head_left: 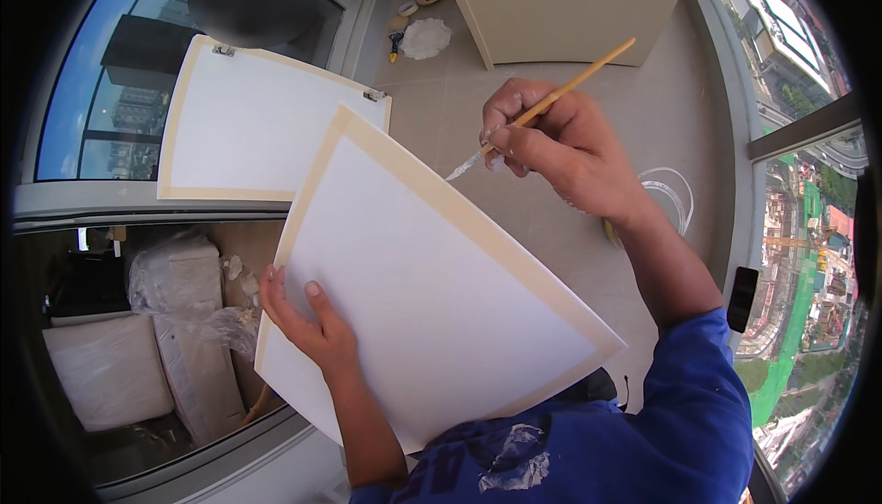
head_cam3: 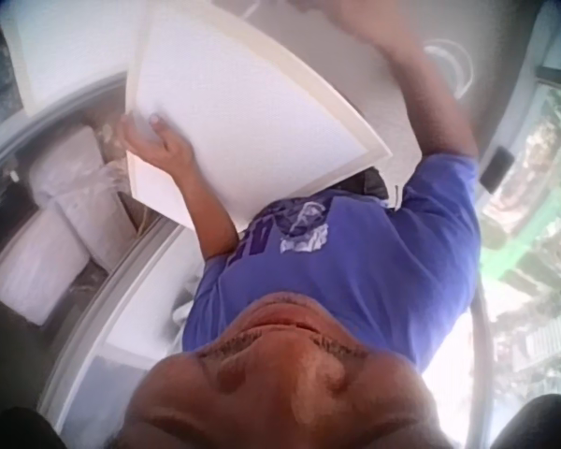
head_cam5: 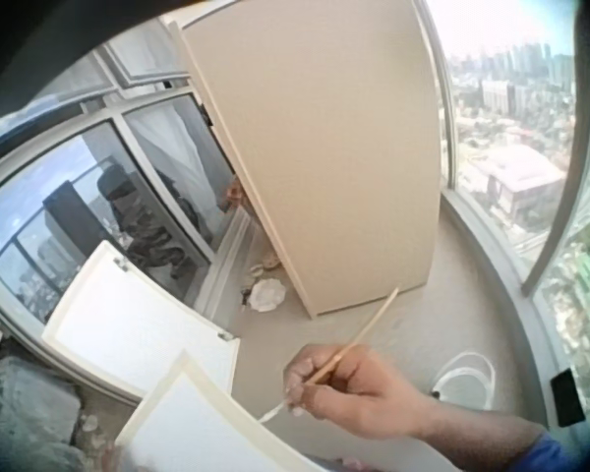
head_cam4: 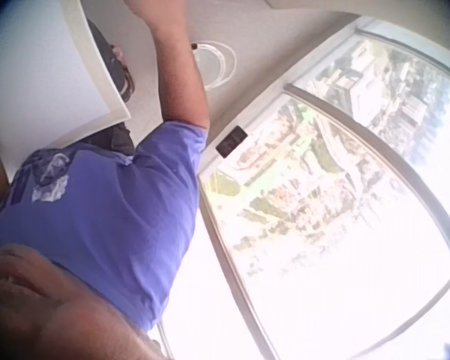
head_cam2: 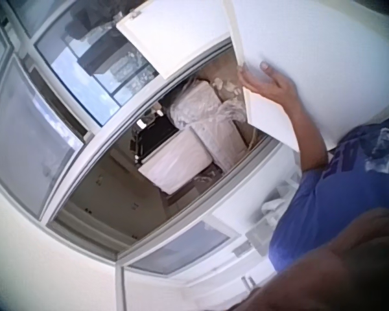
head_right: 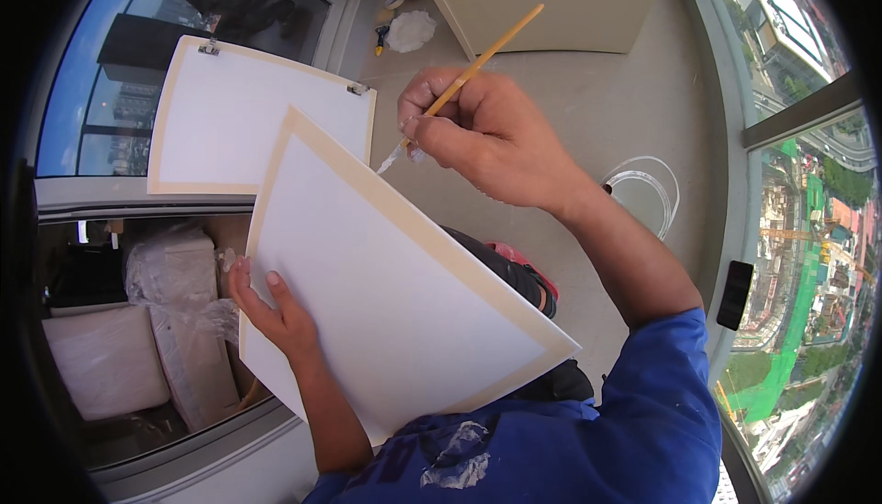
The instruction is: The person uses a paint brush to apply white paint along the narrow edges of a white cabinet door panel, frequently dipping the brush into a plastic bucket of paint.
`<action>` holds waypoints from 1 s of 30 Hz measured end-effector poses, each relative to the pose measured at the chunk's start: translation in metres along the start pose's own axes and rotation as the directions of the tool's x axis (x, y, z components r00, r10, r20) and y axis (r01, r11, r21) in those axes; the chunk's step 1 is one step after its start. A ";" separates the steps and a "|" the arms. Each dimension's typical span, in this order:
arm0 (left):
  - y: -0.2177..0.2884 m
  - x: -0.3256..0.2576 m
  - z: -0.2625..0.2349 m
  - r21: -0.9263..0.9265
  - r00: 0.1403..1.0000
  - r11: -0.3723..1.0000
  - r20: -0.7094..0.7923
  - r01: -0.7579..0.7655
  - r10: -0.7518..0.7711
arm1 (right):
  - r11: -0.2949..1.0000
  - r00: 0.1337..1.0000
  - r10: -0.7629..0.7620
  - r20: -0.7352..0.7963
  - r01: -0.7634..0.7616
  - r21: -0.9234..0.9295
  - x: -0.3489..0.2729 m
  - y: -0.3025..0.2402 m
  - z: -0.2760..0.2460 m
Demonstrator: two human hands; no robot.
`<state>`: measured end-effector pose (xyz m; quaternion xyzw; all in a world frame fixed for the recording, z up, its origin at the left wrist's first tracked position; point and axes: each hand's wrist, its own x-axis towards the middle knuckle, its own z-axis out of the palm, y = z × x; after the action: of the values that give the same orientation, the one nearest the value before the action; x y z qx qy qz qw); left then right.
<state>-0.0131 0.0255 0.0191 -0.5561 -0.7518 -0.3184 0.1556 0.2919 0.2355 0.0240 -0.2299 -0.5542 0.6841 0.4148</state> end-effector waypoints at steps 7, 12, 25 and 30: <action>0.001 0.000 0.004 -0.009 1.000 1.000 0.004 0.007 -0.007 | 0.997 1.000 -0.019 0.003 0.019 -0.069 0.001 -0.002 -0.001; -0.001 -0.002 0.001 -0.002 1.000 1.000 -0.001 0.008 -0.008 | 0.997 1.000 -0.006 0.009 0.007 -0.078 0.001 0.001 -0.001; 0.002 -0.001 0.003 -0.005 1.000 1.000 -0.022 0.016 -0.016 | 1.000 0.998 -0.006 0.069 0.007 -0.021 -0.002 -0.005 -0.005; -0.001 -0.001 0.003 -0.008 1.000 1.000 -0.024 0.013 -0.013 | 0.998 0.999 -0.031 0.025 0.032 -0.050 0.002 -0.004 0.001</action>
<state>-0.0130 0.0261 0.0161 -0.5480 -0.7521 -0.3289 0.1606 0.2908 0.2370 0.0280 -0.2232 -0.5799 0.6658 0.4130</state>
